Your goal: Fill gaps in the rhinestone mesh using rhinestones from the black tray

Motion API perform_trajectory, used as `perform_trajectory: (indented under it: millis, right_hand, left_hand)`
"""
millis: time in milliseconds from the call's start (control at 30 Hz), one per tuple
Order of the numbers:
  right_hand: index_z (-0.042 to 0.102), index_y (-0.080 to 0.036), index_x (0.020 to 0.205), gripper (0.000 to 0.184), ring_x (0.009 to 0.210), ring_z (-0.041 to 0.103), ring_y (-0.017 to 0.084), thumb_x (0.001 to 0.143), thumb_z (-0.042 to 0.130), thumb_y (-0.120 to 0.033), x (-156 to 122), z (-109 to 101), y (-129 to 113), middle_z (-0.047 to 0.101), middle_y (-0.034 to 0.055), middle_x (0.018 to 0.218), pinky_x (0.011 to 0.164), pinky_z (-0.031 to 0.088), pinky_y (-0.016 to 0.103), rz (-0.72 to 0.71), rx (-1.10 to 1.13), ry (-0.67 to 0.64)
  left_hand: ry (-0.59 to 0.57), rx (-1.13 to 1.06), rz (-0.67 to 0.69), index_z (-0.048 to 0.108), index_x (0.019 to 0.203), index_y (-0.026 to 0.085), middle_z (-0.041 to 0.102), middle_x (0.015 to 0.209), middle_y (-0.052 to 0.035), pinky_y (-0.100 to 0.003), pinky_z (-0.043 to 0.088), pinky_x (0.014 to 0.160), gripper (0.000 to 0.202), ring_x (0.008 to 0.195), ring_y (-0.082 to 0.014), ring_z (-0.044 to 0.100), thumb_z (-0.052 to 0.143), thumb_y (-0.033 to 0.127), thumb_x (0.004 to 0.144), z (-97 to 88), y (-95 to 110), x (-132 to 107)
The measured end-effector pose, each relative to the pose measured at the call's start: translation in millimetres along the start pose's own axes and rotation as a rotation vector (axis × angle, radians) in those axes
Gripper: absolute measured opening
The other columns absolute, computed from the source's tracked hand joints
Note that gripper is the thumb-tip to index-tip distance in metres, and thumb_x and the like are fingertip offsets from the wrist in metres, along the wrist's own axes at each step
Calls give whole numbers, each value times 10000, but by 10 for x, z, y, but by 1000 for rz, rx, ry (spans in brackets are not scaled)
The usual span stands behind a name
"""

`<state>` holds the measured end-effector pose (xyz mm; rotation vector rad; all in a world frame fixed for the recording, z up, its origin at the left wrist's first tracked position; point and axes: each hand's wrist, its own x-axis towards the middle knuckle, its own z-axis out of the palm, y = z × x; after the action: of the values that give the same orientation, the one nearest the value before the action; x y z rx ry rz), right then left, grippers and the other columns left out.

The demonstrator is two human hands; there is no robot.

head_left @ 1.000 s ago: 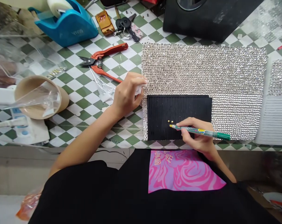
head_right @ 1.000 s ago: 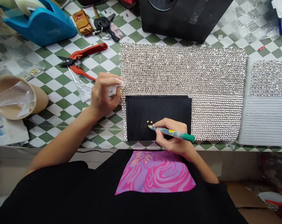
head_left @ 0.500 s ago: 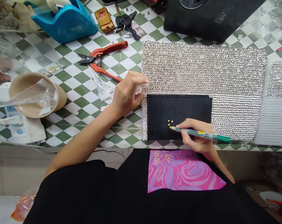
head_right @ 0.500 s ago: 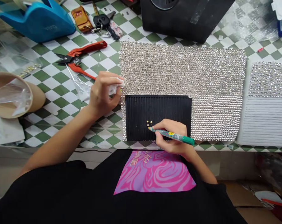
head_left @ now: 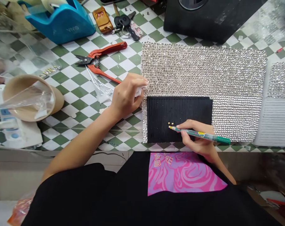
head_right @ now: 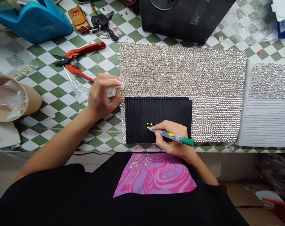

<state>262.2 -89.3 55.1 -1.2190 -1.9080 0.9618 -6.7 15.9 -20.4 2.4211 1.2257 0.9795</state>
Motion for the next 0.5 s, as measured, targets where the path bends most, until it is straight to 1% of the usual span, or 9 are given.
perform_trajectory:
  millis: [67, 100, 167, 200, 267, 333, 400, 433, 500]
  right_hand:
    - [682, -194, 908, 132, 604, 647, 91, 838, 590, -131, -43, -40, 7, 701, 1, 755, 528, 513, 198, 21, 20, 55]
    - [683, -197, 914, 131, 593, 644, 94, 842, 592, -137, -62, -80, 31, 697, 0, 751, 512, 510, 203, 31, 23, 112]
    - [687, -200, 920, 148, 573, 634, 99, 848, 578, -131, -83, -217, 139, 683, -1, 738, 482, 498, 213, 45, 2, 299]
    - [689, -198, 913, 161, 566, 630, 101, 844, 568, -117, -83, -321, 227, 673, -2, 725, 468, 487, 214, 44, -20, 416]
    - [686, -185, 863, 186, 537, 612, 96, 815, 542, -77, -66, -599, 460, 638, -4, 684, 446, 456, 210, 20, -71, 656]
    - [650, -177, 772, 150, 504, 595, 98, 780, 541, -74, -44, -938, 729, 575, -6, 619, 421, 421, 209, -15, -105, 821]
    - [602, -185, 715, 111, 478, 588, 104, 757, 559, -92, -37, -1264, 977, 533, -9, 578, 413, 407, 211, -8, -132, 893]
    - [578, -191, 710, 105, 474, 588, 101, 751, 557, -97, -41, -1396, 1078, 539, -6, 585, 410, 392, 205, 2, -142, 918]
    - [546, -200, 707, 96, 476, 599, 107, 752, 573, -120, -57, -1568, 1225, 536, -6, 588, 412, 389, 205, 45, -153, 932]
  left_hand:
    - [14, 0, 6, 519, 1080, 227, 709, 1096, -64, -335, 559, 855, 245, 1058, -155, 641, 527, 112, 865, -1, -4, -1]
    - [23, 2, 13, 519, 1087, 226, 709, 1091, -61, -334, 558, 850, 247, 1050, -154, 640, 532, 116, 866, 0, -10, -2]
    - [42, 6, 41, 517, 1106, 229, 704, 1087, -54, -333, 553, 834, 262, 1040, -155, 637, 541, 122, 868, 4, -25, -6]
    - [53, 6, 61, 515, 1120, 233, 700, 1089, -52, -332, 550, 824, 278, 1037, -157, 636, 544, 122, 867, 6, -33, -8]
    - [85, 5, 105, 510, 1154, 247, 693, 1094, -46, -330, 544, 804, 325, 1027, -159, 632, 549, 111, 861, 13, -48, -8]
    - [115, 6, 142, 505, 1184, 260, 689, 1100, -41, -331, 540, 799, 376, 1018, -161, 628, 558, 96, 850, 18, -58, -4]
    - [135, 7, 167, 501, 1212, 269, 690, 1095, -36, -329, 537, 792, 426, 1004, -161, 626, 572, 81, 836, 20, -64, 5]
    - [140, 7, 176, 500, 1226, 269, 691, 1094, -36, -327, 534, 789, 451, 999, -162, 626, 580, 74, 828, 20, -66, 10]
    - [151, 4, 192, 501, 1245, 267, 696, 1089, -38, -322, 527, 779, 491, 988, -163, 627, 596, 62, 810, 17, -69, 19]
